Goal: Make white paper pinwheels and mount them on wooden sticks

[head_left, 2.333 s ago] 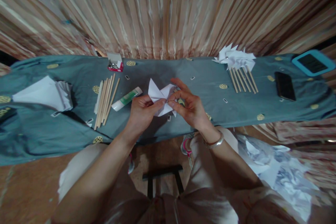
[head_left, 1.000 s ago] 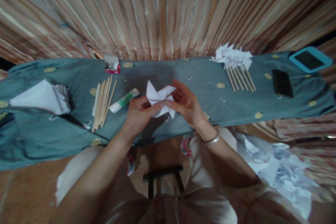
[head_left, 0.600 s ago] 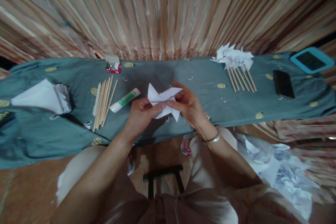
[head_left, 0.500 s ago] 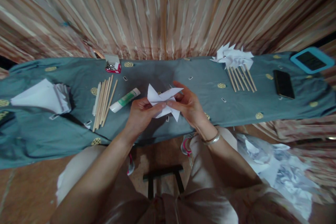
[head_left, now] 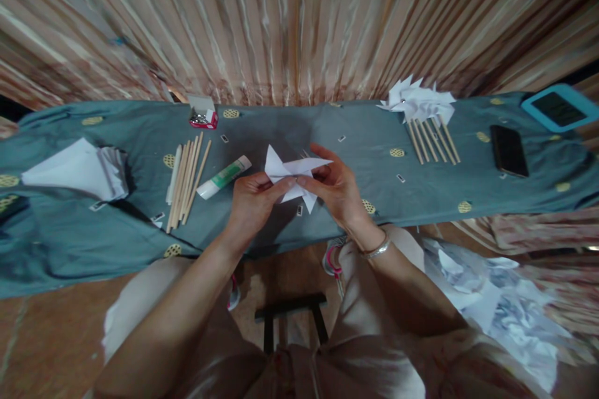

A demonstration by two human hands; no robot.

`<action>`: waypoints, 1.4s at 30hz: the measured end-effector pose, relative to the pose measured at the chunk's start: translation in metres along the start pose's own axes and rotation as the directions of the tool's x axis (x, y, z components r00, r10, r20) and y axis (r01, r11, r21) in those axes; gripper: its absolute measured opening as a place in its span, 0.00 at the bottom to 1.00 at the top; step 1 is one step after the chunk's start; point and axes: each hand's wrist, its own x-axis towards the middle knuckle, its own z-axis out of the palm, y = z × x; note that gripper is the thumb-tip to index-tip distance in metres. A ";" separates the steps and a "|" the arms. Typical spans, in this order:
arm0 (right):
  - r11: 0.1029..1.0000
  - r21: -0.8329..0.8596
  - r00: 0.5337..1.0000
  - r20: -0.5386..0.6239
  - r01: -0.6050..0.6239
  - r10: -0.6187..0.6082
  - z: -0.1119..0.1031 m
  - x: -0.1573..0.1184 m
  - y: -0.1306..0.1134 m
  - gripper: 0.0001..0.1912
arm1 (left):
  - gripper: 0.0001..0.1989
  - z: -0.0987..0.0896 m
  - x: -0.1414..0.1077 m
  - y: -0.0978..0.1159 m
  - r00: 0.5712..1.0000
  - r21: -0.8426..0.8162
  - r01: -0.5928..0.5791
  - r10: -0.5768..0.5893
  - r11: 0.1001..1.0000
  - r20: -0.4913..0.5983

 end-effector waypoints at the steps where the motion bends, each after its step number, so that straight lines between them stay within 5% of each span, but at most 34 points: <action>1: 1.000 0.003 1.000 -0.006 -0.004 0.004 0.001 0.000 0.000 0.42 | 0.13 0.000 0.000 -0.001 1.000 0.001 -0.003 0.003 1.000 0.001; 34: 1.000 0.019 0.999 -0.029 -0.017 0.018 0.004 0.000 -0.001 0.33 | 0.08 -0.003 0.002 -0.007 0.994 0.143 -0.091 0.098 0.985 -0.043; 42: 1.000 -0.005 1.000 -0.025 -0.011 0.011 0.001 0.002 0.003 0.33 | 0.11 0.001 0.002 -0.001 0.999 -0.003 -0.041 0.041 0.999 -0.006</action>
